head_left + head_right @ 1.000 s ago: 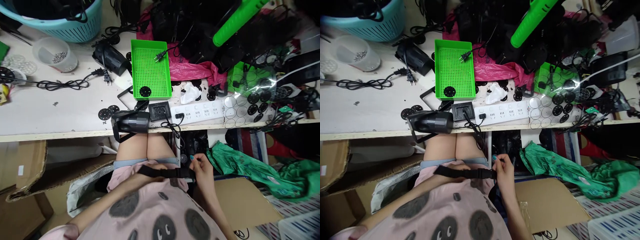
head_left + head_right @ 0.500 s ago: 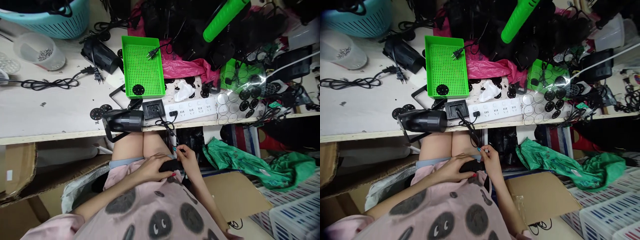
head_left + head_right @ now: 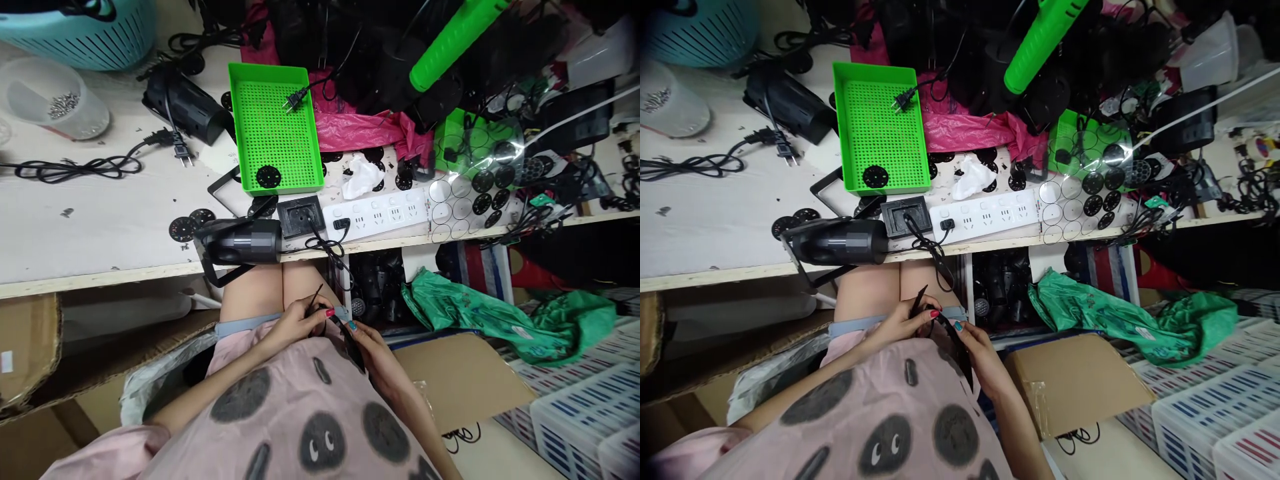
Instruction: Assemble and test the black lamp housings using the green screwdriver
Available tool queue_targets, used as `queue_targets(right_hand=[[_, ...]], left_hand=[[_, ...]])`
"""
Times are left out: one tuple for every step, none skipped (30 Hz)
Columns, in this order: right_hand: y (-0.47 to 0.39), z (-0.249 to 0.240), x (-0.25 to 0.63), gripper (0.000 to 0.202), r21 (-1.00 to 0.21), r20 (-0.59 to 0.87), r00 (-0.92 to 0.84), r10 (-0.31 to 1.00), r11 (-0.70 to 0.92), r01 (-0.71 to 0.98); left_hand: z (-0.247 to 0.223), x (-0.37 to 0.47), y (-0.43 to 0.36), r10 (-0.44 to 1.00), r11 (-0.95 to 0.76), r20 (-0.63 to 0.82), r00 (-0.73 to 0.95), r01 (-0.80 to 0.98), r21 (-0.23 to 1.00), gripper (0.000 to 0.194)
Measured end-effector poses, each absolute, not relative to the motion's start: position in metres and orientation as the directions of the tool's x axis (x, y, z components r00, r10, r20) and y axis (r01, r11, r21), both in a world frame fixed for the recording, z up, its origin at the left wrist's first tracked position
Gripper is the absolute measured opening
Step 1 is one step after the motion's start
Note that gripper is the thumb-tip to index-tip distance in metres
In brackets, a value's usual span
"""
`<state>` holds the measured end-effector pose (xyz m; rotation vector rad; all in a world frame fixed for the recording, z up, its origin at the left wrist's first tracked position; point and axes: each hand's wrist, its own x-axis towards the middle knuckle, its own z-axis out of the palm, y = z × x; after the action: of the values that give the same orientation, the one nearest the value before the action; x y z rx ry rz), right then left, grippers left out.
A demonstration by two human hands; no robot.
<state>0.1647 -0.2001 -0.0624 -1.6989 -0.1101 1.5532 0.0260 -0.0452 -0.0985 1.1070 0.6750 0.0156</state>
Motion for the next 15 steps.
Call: queue_targets(right_hand=[[-0.199, -0.062, 0.164, 0.037, -0.604, -0.792, 0.235, 0.564, -0.666, -0.438], [-0.198, -0.062, 0.164, 0.036, -0.608, -0.789, 0.228, 0.570, -0.669, -0.428], [-0.196, -0.061, 0.163, 0.034, -0.613, -0.785, 0.222, 0.578, -0.674, -0.412], [-0.196, -0.060, 0.162, 0.033, -0.620, -0.780, 0.221, 0.585, -0.679, -0.393], [-0.196, -0.059, 0.161, 0.033, -0.629, -0.775, 0.228, 0.590, -0.683, -0.371], [-0.197, -0.058, 0.159, 0.035, -0.639, -0.768, 0.245, 0.591, -0.685, -0.349], [-0.199, -0.058, 0.158, 0.038, -0.648, -0.762, 0.272, 0.588, -0.687, -0.329], [-0.202, -0.058, 0.157, 0.040, -0.653, -0.757, 0.300, 0.581, -0.689, -0.315], [-0.205, -0.059, 0.157, 0.040, -0.655, -0.754, 0.329, 0.569, -0.689, -0.311], [-0.209, -0.060, 0.159, 0.038, -0.655, -0.752, 0.354, 0.555, -0.685, -0.318], [-0.213, -0.062, 0.161, 0.036, -0.655, -0.753, 0.376, 0.540, -0.677, -0.337], [-0.216, -0.064, 0.165, 0.035, -0.653, -0.754, 0.396, 0.524, -0.663, -0.367], [-0.219, -0.067, 0.170, 0.035, -0.651, -0.756, 0.416, 0.505, -0.643, -0.404], [-0.221, -0.070, 0.175, 0.036, -0.649, -0.759, 0.434, 0.485, -0.617, -0.445], [-0.222, -0.075, 0.180, 0.037, -0.645, -0.764, 0.448, 0.465, -0.587, -0.490]], left_hand=[[-0.099, 0.027, -0.046, 0.347, 0.476, -0.507, 0.789, 0.318, 0.820, 0.048], [-0.099, 0.027, -0.047, 0.360, 0.482, -0.521, 0.774, 0.324, 0.814, 0.048], [-0.100, 0.028, -0.047, 0.376, 0.487, -0.536, 0.756, 0.331, 0.808, 0.048], [-0.100, 0.028, -0.047, 0.390, 0.493, -0.550, 0.739, 0.337, 0.802, 0.048], [-0.101, 0.027, -0.047, 0.403, 0.498, -0.562, 0.722, 0.343, 0.797, 0.048], [-0.102, 0.027, -0.047, 0.413, 0.501, -0.573, 0.708, 0.349, 0.792, 0.049], [-0.104, 0.026, -0.047, 0.421, 0.500, -0.580, 0.697, 0.355, 0.790, 0.049], [-0.105, 0.025, -0.047, 0.428, 0.497, -0.585, 0.689, 0.362, 0.789, 0.049], [-0.106, 0.025, -0.047, 0.428, 0.490, -0.587, 0.687, 0.369, 0.790, 0.049], [-0.107, 0.024, -0.047, 0.417, 0.481, -0.585, 0.695, 0.378, 0.791, 0.050], [-0.108, 0.025, -0.047, 0.392, 0.470, -0.581, 0.713, 0.388, 0.793, 0.051], [-0.109, 0.026, -0.047, 0.352, 0.455, -0.573, 0.740, 0.400, 0.796, 0.052], [-0.109, 0.028, -0.046, 0.300, 0.434, -0.562, 0.771, 0.414, 0.800, 0.052], [-0.109, 0.032, -0.046, 0.242, 0.409, -0.547, 0.801, 0.427, 0.806, 0.051], [-0.109, 0.038, -0.045, 0.181, 0.380, -0.531, 0.828, 0.439, 0.814, 0.052]])
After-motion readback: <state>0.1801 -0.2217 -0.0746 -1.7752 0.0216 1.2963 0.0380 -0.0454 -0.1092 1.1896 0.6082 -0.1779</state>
